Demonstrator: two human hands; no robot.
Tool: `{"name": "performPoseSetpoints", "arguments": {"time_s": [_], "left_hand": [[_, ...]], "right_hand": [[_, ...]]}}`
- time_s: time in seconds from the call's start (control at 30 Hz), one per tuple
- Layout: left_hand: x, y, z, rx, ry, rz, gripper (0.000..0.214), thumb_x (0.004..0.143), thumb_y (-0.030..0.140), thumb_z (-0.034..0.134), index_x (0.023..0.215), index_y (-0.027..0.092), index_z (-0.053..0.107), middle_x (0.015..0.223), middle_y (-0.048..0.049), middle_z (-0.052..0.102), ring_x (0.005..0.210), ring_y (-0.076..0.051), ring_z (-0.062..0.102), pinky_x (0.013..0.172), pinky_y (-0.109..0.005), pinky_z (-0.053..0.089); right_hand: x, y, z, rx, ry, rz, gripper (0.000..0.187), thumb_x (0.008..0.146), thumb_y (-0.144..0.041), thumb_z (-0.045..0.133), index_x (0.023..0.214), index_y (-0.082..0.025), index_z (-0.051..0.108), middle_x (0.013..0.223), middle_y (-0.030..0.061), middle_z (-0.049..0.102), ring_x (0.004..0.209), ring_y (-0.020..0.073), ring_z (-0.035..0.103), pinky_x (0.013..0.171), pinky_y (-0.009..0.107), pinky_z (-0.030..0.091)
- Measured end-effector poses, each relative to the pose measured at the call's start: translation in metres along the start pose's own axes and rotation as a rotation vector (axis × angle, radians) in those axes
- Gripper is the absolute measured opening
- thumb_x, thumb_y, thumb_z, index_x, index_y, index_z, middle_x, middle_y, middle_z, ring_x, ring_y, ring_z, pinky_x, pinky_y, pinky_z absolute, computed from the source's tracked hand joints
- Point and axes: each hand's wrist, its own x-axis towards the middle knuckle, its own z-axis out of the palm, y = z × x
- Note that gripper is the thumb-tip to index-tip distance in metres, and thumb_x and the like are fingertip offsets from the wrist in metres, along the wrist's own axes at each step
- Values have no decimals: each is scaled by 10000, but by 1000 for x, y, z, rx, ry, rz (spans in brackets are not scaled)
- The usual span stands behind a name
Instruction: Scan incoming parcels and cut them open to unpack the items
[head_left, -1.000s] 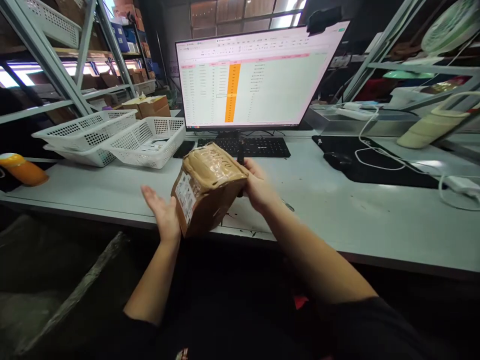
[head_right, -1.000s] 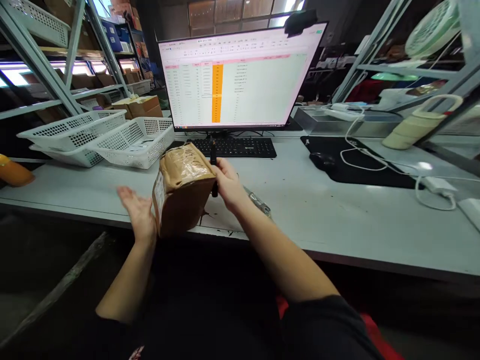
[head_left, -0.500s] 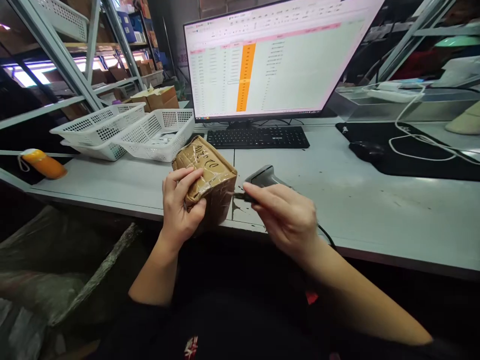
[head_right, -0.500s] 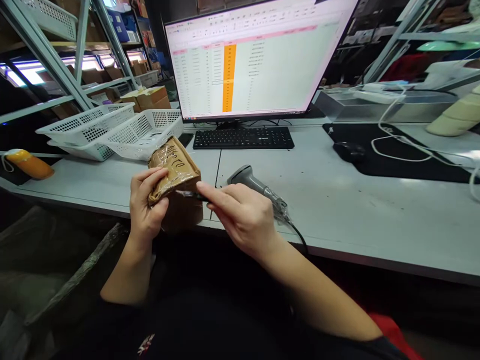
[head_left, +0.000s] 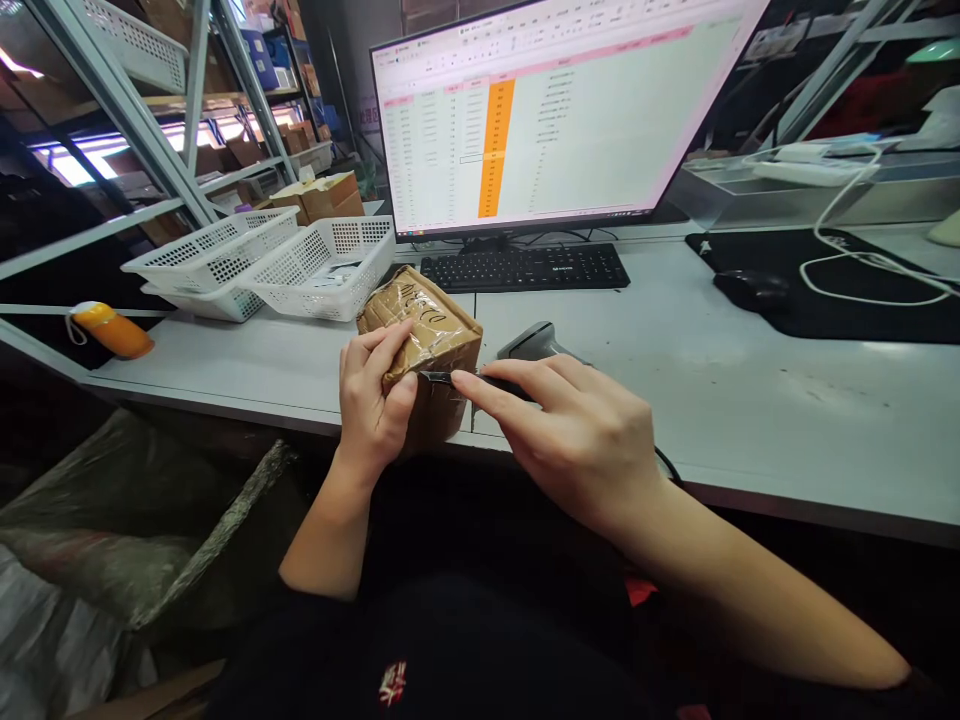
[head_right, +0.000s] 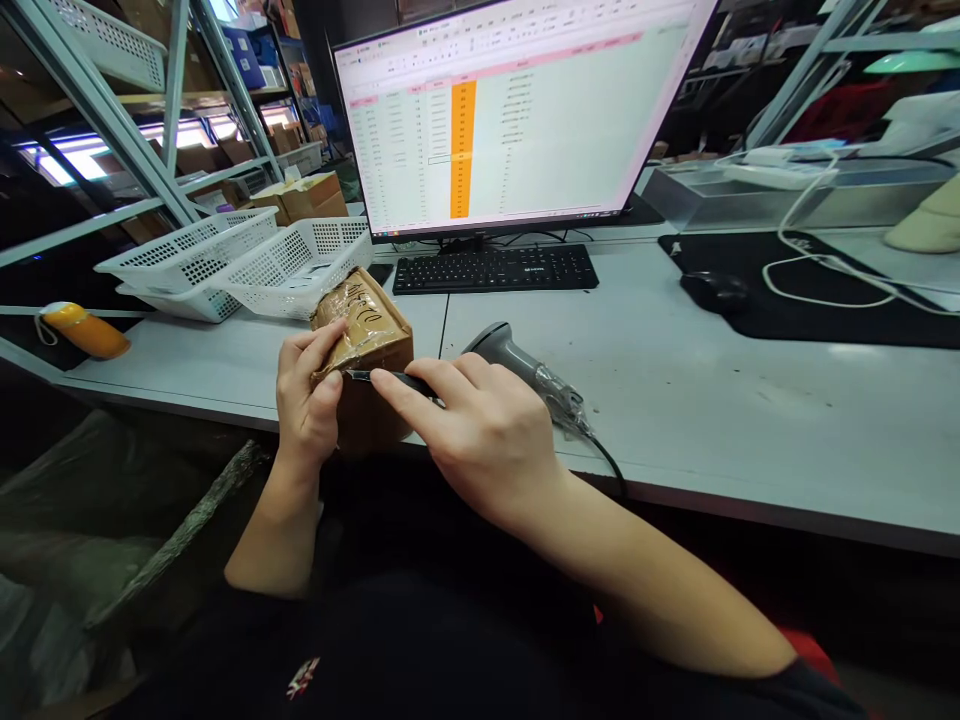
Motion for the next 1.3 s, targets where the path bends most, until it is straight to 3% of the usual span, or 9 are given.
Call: {"name": "performPoseSetpoints", "arguments": {"time_s": [0.4, 0.5, 0.6, 0.73, 0.83, 0.93, 1.1, 1.17, 1.3], "left_hand": [[-3, -3, 1, -18, 45, -26, 547, 1011, 567, 434, 1363, 221, 670, 1268, -99, 628, 1221, -265, 580, 1109, -425, 456], [2, -9, 3, -123, 157, -84, 511, 994, 561, 466, 1309, 234, 702, 1292, -83, 638, 1278, -275, 573, 1143, -425, 444], [15, -17, 6, -379, 339, -204, 519, 980, 563, 465, 1322, 238, 679, 1360, -69, 642, 1341, -290, 565, 1165, -421, 441], [31, -30, 4, -647, 551, -326, 505, 964, 504, 451, 1325, 207, 644, 1429, -73, 622, 1384, -278, 558, 1175, -389, 449], [38, -42, -5, -773, 632, -390, 474, 953, 469, 454, 1311, 213, 631, 1445, -69, 622, 1413, -248, 540, 1189, -362, 443], [50, -57, -13, -927, 585, -545, 427, 969, 485, 489, 1287, 239, 633, 1399, -57, 662, 1382, -238, 575, 1161, -375, 481], [76, -80, 0, -989, 337, -924, 430, 946, 325, 636, 1354, 207, 575, 1224, -107, 722, 1167, -268, 705, 1056, -455, 559], [76, -82, 9, -864, 299, -849, 569, 919, 281, 663, 1458, 236, 486, 1321, -112, 668, 1191, -258, 691, 1095, -453, 531], [46, -69, 12, -413, 145, -262, 539, 956, 580, 575, 1413, 295, 549, 1524, -83, 528, 1502, -298, 422, 1283, -523, 283]], "right_hand": [[1, -5, 2, 105, 8, 93, 412, 980, -135, 597, 1325, -336, 702, 1102, 29, 764, 864, 182, 659, 735, 319, 497], [-4, 3, 14, 272, -3, 254, 330, 1020, -216, 554, 1305, -297, 700, 1050, 52, 746, 913, 200, 680, 770, 327, 535], [-17, 9, 47, 622, -31, 521, 253, 1047, -367, 504, 1131, -241, 707, 952, 61, 712, 878, 208, 685, 705, 335, 573], [-31, -2, 93, 1202, -19, 905, 381, 1010, -583, 495, 1081, -229, 615, 1218, 102, 689, 1014, 234, 691, 591, 317, 615], [-26, -17, 102, 1360, 51, 949, 408, 970, -633, 544, 1084, -242, 579, 1327, 101, 653, 1064, 234, 683, 563, 285, 606], [-10, -26, 94, 1353, 167, 910, 404, 966, -638, 553, 1080, -251, 578, 1251, 80, 681, 927, 194, 695, 525, 254, 559], [7, -24, 86, 1304, 215, 901, 385, 972, -608, 576, 1095, -243, 601, 723, -25, 626, 588, 121, 583, 549, 259, 531], [8, -18, 90, 1357, 182, 955, 402, 940, -615, 621, 1090, -244, 587, 660, -49, 579, 554, 117, 564, 510, 243, 508], [4, -7, 98, 1433, 194, 1070, 467, 856, -646, 697, 1040, -238, 561, 796, -25, 622, 602, 117, 593, 440, 216, 472]]}}
